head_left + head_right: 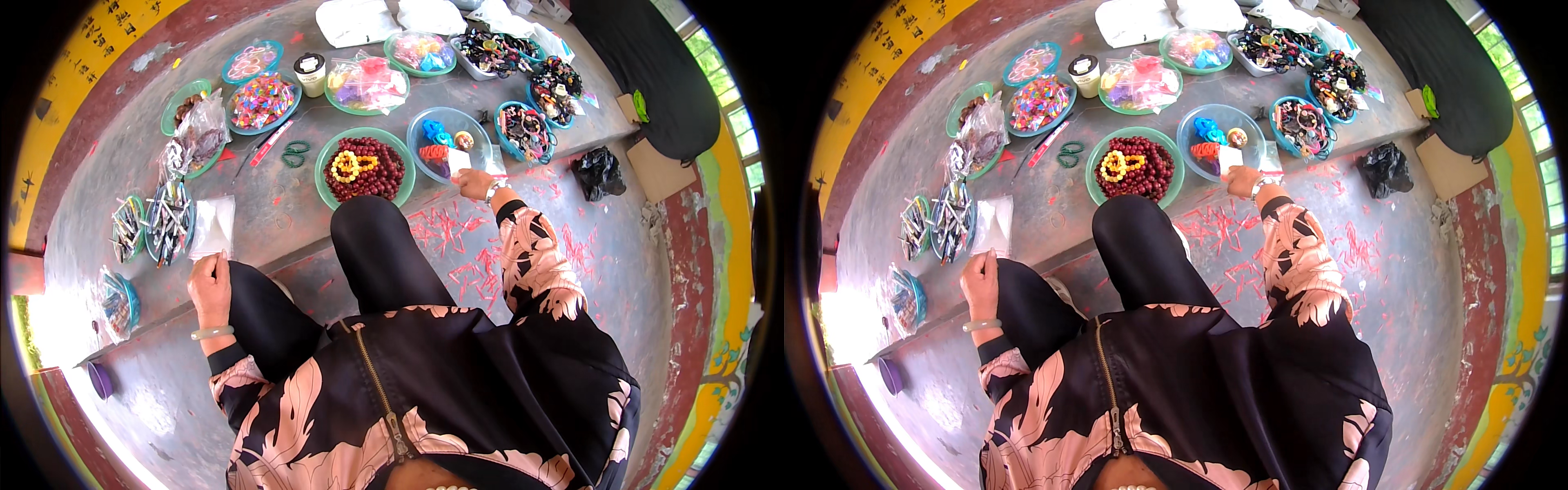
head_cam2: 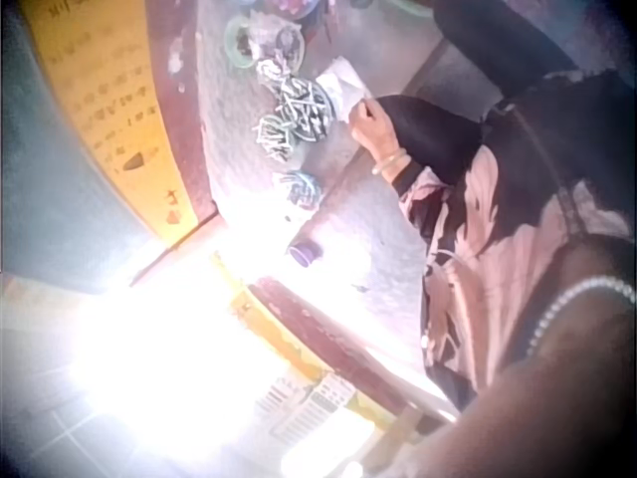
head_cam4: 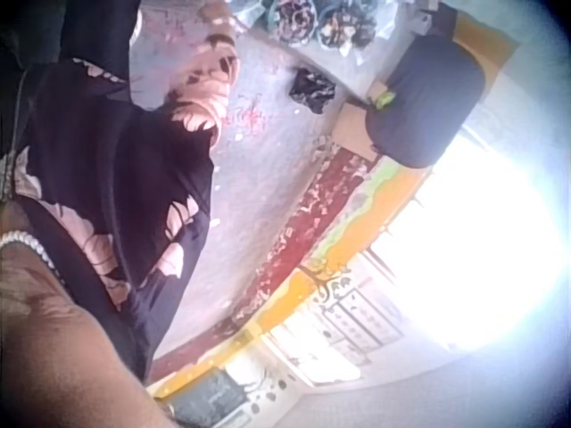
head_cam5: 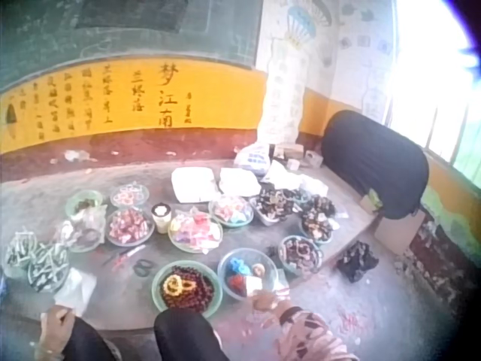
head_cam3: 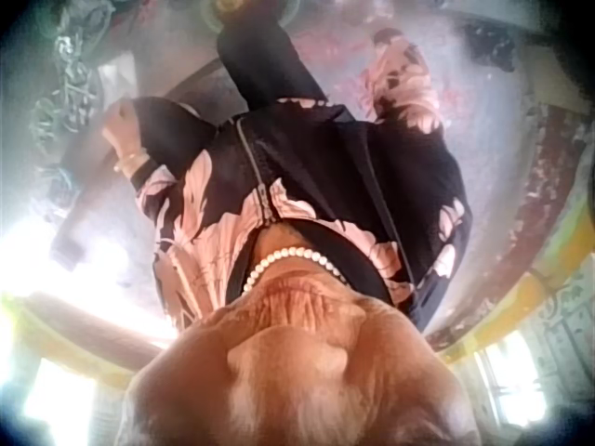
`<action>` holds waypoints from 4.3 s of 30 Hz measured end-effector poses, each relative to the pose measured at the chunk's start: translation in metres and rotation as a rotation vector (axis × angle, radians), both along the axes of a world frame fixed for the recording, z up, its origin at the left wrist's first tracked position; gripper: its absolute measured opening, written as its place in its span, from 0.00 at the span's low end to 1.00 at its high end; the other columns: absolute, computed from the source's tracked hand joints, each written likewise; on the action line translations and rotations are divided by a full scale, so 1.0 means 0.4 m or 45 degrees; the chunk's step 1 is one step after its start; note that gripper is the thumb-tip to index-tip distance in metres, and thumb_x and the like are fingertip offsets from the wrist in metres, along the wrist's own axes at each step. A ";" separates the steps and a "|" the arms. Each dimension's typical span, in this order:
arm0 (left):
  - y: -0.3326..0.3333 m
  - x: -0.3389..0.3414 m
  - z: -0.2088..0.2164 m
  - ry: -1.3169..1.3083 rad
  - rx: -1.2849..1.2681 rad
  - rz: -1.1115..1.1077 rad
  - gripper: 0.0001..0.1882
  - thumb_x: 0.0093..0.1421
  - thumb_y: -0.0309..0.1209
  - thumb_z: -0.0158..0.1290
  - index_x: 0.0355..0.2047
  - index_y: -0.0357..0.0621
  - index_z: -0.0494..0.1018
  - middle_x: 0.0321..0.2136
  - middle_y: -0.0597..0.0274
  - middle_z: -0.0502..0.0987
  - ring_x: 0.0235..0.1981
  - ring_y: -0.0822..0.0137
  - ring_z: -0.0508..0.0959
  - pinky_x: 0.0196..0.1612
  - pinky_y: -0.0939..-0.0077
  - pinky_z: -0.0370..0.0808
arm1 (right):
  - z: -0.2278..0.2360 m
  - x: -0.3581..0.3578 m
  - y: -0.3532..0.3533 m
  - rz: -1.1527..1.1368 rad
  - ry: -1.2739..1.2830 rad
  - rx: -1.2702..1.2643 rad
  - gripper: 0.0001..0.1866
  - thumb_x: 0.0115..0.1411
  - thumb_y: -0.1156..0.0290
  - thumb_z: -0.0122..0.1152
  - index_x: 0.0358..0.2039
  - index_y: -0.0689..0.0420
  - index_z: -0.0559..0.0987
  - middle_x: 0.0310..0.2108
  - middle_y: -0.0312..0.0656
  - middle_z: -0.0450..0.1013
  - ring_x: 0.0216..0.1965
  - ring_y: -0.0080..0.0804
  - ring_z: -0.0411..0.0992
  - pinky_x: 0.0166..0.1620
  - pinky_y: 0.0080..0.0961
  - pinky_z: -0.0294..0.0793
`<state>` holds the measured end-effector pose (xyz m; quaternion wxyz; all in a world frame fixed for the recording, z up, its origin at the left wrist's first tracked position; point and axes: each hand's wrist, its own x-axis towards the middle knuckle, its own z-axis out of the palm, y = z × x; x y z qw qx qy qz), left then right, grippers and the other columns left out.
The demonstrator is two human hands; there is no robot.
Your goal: The person sits on the floor and packs small, round, reddish-brown beads from a green bowl into small clear plastic bags. They open each bag, fill it with beads, and seal it before placing it aside. The person also handles a small white packet and a green beaded bracelet during the process.
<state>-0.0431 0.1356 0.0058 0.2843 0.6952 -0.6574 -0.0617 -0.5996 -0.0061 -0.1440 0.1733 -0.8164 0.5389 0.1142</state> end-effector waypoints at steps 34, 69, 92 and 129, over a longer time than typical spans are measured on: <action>-0.003 -0.003 0.002 0.047 -0.099 -0.022 0.09 0.54 0.29 0.51 0.22 0.34 0.71 0.20 0.49 0.72 0.23 0.52 0.72 0.28 0.66 0.67 | 0.038 0.053 0.042 -0.591 0.160 -0.181 0.13 0.46 0.67 0.54 0.33 0.52 0.78 0.36 0.48 0.73 0.40 0.43 0.72 0.43 0.34 0.71; 0.146 -0.186 0.091 1.032 0.482 -0.535 0.17 0.51 0.21 0.53 0.43 0.34 0.69 0.33 0.59 0.75 0.30 0.76 0.75 0.29 0.82 0.74 | 0.536 0.722 0.263 0.411 -1.152 0.443 0.10 0.46 0.71 0.58 0.30 0.60 0.76 0.22 0.40 0.73 0.25 0.26 0.73 0.32 0.21 0.70; 0.270 -0.150 0.095 1.816 0.190 -0.227 0.06 0.58 0.26 0.50 0.33 0.36 0.72 0.27 0.60 0.76 0.31 0.70 0.77 0.25 0.86 0.72 | 0.530 0.798 0.384 -0.277 -1.719 0.924 0.10 0.51 0.70 0.63 0.31 0.63 0.79 0.26 0.38 0.75 0.28 0.20 0.70 0.33 0.16 0.67; 0.246 -0.189 0.096 1.882 0.367 -0.150 0.08 0.58 0.29 0.50 0.32 0.36 0.73 0.26 0.61 0.77 0.22 0.81 0.71 0.18 0.91 0.62 | 0.455 0.774 0.388 -0.302 -1.726 0.965 0.06 0.44 0.78 0.66 0.21 0.61 0.76 0.19 0.32 0.71 0.23 0.17 0.67 0.29 0.14 0.64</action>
